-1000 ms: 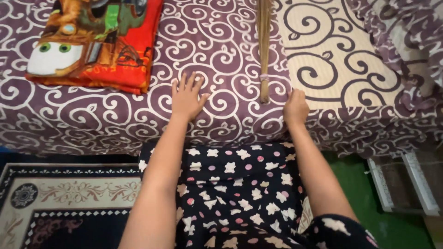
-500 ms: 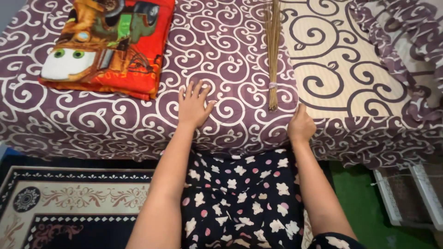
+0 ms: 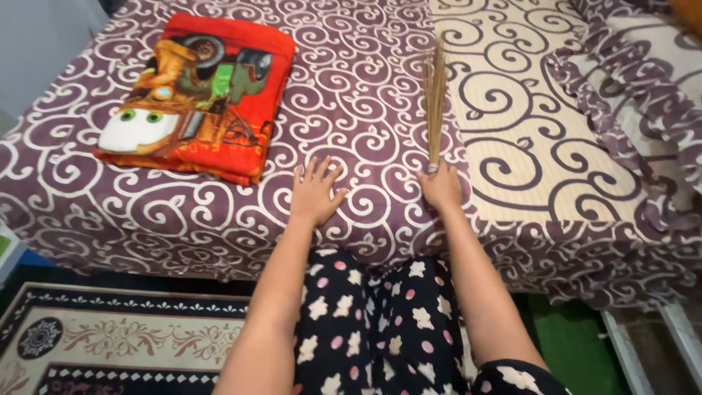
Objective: Dusting a bed and a folded blanket using a small whisk broom.
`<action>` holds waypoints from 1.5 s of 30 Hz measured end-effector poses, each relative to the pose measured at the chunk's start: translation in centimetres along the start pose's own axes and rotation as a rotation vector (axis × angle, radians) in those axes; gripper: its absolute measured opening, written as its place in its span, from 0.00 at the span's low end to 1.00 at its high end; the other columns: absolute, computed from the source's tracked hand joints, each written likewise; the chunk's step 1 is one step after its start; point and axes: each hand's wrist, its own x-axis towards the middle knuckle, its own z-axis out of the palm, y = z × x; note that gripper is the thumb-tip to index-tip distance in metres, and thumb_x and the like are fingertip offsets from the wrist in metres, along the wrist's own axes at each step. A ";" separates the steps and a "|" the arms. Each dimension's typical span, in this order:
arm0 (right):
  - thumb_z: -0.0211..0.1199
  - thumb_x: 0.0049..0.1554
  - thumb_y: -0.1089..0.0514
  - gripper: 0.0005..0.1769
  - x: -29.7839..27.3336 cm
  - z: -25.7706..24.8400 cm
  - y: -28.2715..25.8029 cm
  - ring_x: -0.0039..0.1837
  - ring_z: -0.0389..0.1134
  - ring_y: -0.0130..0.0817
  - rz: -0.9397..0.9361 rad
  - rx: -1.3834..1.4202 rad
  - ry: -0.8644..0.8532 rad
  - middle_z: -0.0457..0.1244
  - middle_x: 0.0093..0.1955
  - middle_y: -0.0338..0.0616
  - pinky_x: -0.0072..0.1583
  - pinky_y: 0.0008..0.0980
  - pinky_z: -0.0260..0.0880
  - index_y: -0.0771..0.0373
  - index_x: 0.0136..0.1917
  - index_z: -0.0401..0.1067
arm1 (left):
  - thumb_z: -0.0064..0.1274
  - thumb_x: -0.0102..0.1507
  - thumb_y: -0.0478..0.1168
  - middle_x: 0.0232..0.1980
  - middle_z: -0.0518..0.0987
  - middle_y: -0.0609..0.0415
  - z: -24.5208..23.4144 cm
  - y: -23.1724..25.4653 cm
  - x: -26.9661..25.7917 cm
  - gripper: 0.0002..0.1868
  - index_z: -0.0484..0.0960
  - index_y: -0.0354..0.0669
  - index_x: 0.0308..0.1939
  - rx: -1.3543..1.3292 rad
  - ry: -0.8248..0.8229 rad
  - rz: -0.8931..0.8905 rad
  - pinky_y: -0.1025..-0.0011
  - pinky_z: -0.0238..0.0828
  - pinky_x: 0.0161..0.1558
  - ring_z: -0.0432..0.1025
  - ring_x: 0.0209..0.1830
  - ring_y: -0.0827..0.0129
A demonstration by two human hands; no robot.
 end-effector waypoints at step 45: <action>0.53 0.64 0.56 0.05 -1.1 -1.7 -2.5 0.26 0.51 0.23 0.575 1.192 -0.120 0.54 0.30 0.34 0.27 0.26 0.50 0.53 0.50 0.57 | 0.49 0.64 0.59 0.77 0.64 0.51 -0.6 0.2 0.1 0.30 0.74 0.58 0.69 -0.089 0.042 0.003 0.47 0.39 0.76 0.51 0.79 0.52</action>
